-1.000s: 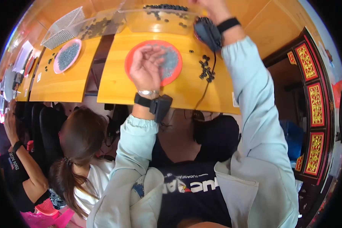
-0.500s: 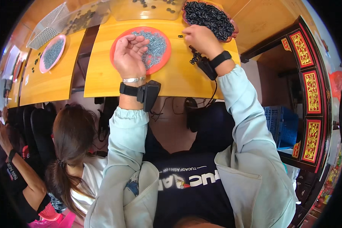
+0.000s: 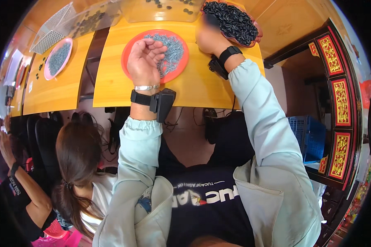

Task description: The person assembles small components by picking up metal pins and black plastic pieces from plates, inserting the pins into the plastic pieces by hand, and placing the assembled parts on the table.

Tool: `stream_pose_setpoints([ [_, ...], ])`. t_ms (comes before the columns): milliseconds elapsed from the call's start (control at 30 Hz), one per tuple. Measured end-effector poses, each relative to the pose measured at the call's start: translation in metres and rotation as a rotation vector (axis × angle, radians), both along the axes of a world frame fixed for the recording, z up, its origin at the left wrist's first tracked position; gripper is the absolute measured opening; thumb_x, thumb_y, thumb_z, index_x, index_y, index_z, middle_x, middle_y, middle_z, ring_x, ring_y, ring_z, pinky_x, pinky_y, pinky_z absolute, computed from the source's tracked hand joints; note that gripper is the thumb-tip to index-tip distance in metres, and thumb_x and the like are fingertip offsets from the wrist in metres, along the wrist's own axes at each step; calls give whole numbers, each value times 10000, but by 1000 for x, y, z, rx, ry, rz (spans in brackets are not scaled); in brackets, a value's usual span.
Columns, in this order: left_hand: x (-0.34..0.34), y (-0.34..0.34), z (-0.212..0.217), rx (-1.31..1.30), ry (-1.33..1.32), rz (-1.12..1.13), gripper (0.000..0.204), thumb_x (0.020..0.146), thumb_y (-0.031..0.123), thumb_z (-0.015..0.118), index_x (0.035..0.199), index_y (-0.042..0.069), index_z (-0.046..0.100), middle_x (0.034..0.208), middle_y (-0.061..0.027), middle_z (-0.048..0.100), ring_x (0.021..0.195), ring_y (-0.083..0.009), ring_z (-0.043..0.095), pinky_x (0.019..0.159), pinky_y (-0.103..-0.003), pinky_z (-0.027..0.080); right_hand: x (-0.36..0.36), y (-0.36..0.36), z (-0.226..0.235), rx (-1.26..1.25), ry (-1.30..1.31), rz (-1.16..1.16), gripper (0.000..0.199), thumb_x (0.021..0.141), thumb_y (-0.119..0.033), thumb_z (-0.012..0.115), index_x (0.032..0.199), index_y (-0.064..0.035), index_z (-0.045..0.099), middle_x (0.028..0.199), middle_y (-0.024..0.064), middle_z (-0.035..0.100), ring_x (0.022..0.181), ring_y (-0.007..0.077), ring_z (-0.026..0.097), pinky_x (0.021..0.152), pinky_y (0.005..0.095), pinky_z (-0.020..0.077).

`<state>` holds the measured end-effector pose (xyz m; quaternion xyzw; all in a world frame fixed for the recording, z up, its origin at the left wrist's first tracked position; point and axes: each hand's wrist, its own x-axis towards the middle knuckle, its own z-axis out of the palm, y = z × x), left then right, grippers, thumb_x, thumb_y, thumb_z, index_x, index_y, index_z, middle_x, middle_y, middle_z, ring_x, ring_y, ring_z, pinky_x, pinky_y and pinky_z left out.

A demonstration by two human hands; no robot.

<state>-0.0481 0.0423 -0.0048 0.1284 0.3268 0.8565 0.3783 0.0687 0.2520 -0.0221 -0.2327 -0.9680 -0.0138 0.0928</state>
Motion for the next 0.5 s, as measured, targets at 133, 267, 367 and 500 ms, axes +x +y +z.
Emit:
stream_pose_setpoints([
  [133, 5, 0, 1, -45, 25, -41, 226, 909, 213, 403, 886, 21, 522, 783, -115, 604, 688, -220, 612, 597, -278, 468, 2, -1, 7, -182, -35, -72, 95, 650, -87, 555, 714, -28, 595, 721, 166, 615, 685, 347, 585, 591, 396, 455],
  [267, 14, -1, 10, -157, 217, -72, 213, 900, 209, 416, 871, 34, 535, 754, -79, 603, 646, -161, 588, 571, -251, 443, 19, -23, 30, -319, 277, -23, 117, 642, -127, 604, 689, -29, 562, 673, 135, 600, 596, 284, 570, 536, 363, 440],
  [367, 21, -2, 17, -272, 395, -68, 195, 884, 190, 436, 846, 37, 550, 727, -53, 595, 611, -120, 553, 554, -235, 419, 27, -62, 58, -434, 425, 80, 110, 690, -103, 625, 726, -11, 576, 615, 54, 563, 563, 137, 538, 516, 275, 424],
  [500, 29, 4, 9, -320, 577, -153, 162, 859, 154, 468, 806, 33, 563, 691, -31, 576, 590, -84, 502, 539, -223, 391, 29, -97, 58, -895, 625, 227, 68, 767, -42, 596, 803, 14, 602, 635, -40, 531, 609, 23, 484, 549, 186, 404],
])
